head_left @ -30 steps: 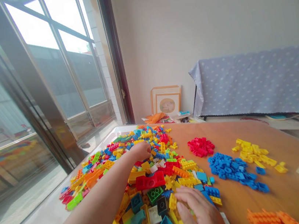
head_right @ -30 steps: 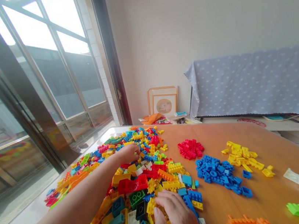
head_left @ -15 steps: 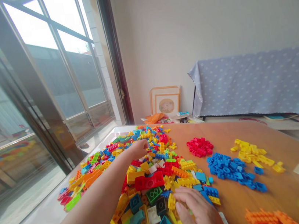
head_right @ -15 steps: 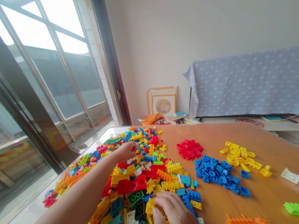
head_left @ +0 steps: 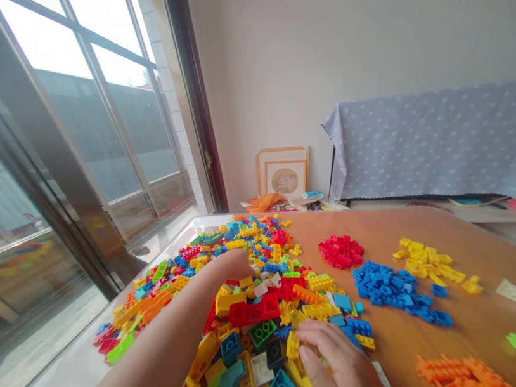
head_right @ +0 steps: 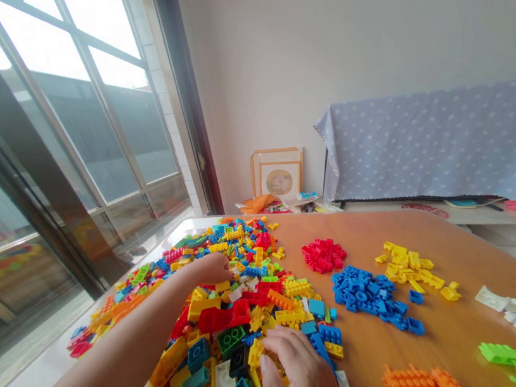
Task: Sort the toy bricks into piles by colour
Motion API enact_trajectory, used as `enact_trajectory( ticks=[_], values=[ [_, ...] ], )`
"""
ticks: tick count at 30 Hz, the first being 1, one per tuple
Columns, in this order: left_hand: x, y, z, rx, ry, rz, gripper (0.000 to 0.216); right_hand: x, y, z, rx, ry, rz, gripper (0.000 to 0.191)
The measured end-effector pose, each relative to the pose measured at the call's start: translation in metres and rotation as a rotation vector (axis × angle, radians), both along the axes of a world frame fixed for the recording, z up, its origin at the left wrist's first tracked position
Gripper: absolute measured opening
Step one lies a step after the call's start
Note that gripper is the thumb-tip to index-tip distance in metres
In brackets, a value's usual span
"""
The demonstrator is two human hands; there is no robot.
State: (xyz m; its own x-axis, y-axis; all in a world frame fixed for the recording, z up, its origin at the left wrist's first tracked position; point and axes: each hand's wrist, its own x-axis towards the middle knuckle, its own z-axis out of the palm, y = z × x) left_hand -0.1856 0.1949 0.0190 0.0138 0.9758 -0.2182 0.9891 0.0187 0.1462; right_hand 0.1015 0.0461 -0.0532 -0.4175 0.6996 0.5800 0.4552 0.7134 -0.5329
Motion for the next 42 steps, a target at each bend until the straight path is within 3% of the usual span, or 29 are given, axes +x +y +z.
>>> enact_trajectory(
  ticks=[11,16,21,27,31,33,37,42],
  values=[
    [0.007,0.016,-0.004,-0.150,-0.014,0.058,0.037,-0.001,-0.001,0.009,-0.018,0.032,-0.001,0.020],
    [0.004,0.013,-0.010,-0.066,-0.183,0.130,0.014,-0.001,-0.001,0.008,-0.014,0.033,-0.002,0.020],
    [-0.003,0.012,-0.007,0.049,-0.400,0.189,0.013,-0.001,0.000,0.009,-0.017,0.020,0.006,0.020],
    [-0.001,-0.015,0.014,0.195,-0.782,0.229,0.022,-0.001,0.000,0.005,0.011,0.029,-0.012,0.019],
    [0.008,-0.040,0.020,0.139,-1.507,0.319,0.018,-0.001,0.003,-0.001,0.032,0.005,-0.015,0.020],
    [0.012,-0.049,0.020,0.107,-1.752,0.406,0.015,-0.001,0.004,-0.004,0.037,-0.008,-0.020,0.020],
    [0.017,-0.057,0.020,0.072,-1.949,0.546,0.020,-0.002,0.003,-0.005,0.029,-0.004,-0.050,0.021],
    [0.022,-0.062,0.024,0.062,-2.079,0.570,0.020,-0.001,0.004,-0.006,0.041,-0.022,-0.036,0.021]
  ],
)
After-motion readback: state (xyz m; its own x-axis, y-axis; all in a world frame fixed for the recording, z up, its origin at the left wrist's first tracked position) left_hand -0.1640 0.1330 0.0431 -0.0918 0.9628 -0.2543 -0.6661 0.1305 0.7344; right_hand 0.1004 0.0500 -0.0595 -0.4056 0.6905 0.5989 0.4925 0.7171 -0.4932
